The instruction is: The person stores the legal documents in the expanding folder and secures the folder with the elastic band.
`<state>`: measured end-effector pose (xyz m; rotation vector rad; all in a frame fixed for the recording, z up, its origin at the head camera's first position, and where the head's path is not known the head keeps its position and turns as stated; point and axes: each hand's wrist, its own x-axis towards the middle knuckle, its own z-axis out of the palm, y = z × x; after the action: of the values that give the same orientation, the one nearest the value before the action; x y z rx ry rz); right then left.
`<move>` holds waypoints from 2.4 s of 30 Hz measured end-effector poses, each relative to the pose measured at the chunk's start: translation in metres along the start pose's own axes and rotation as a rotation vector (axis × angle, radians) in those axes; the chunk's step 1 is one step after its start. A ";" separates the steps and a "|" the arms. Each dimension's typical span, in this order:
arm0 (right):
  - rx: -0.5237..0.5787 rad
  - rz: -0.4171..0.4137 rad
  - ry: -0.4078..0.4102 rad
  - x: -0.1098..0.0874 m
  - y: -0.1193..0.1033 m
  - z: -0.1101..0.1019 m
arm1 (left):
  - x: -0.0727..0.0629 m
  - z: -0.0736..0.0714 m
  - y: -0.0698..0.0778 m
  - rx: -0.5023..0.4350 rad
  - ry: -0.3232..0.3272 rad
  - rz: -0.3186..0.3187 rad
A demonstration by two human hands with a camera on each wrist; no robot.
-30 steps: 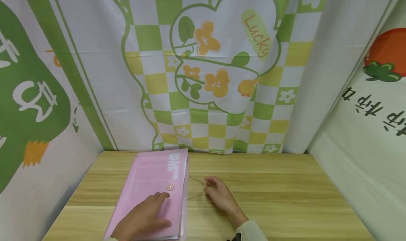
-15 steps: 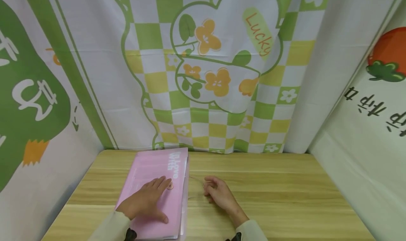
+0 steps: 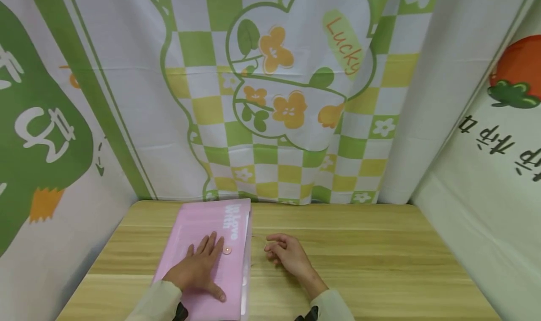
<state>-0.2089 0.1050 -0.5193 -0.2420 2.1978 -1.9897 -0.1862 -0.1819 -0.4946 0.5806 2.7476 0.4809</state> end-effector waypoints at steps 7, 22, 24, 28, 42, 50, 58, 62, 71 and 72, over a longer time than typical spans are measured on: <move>-0.026 -0.007 -0.021 0.005 -0.008 0.011 | -0.001 0.002 -0.007 -0.015 -0.021 -0.008; -0.209 -0.206 -0.059 0.022 -0.008 0.032 | 0.007 0.011 -0.022 -0.087 -0.063 0.004; -0.266 -0.246 -0.051 0.025 -0.008 0.036 | 0.010 0.019 -0.028 -0.092 -0.044 0.008; -0.345 -0.284 -0.062 0.029 -0.008 0.043 | 0.014 0.028 -0.031 -0.074 0.008 -0.005; -0.429 -0.325 -0.192 0.036 -0.005 0.061 | 0.015 0.029 -0.033 -0.084 -0.019 -0.003; -0.456 -0.366 -0.163 0.040 -0.001 0.069 | 0.015 0.026 -0.034 -0.079 -0.039 -0.013; -0.482 -0.366 -0.158 0.047 0.002 0.073 | 0.016 0.028 -0.036 -0.088 -0.026 -0.021; -0.488 -0.390 -0.134 0.049 0.003 0.076 | 0.016 0.030 -0.039 -0.082 -0.018 -0.020; -0.617 -0.351 -0.041 0.051 0.006 0.086 | 0.017 0.033 -0.039 -0.091 -0.014 0.002; -0.641 -0.347 -0.037 0.052 0.007 0.087 | 0.016 0.032 -0.038 -0.094 -0.019 0.002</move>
<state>-0.2398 0.0097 -0.5353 -0.7738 2.8559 -1.3100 -0.2022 -0.1994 -0.5407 0.5623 2.6894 0.5986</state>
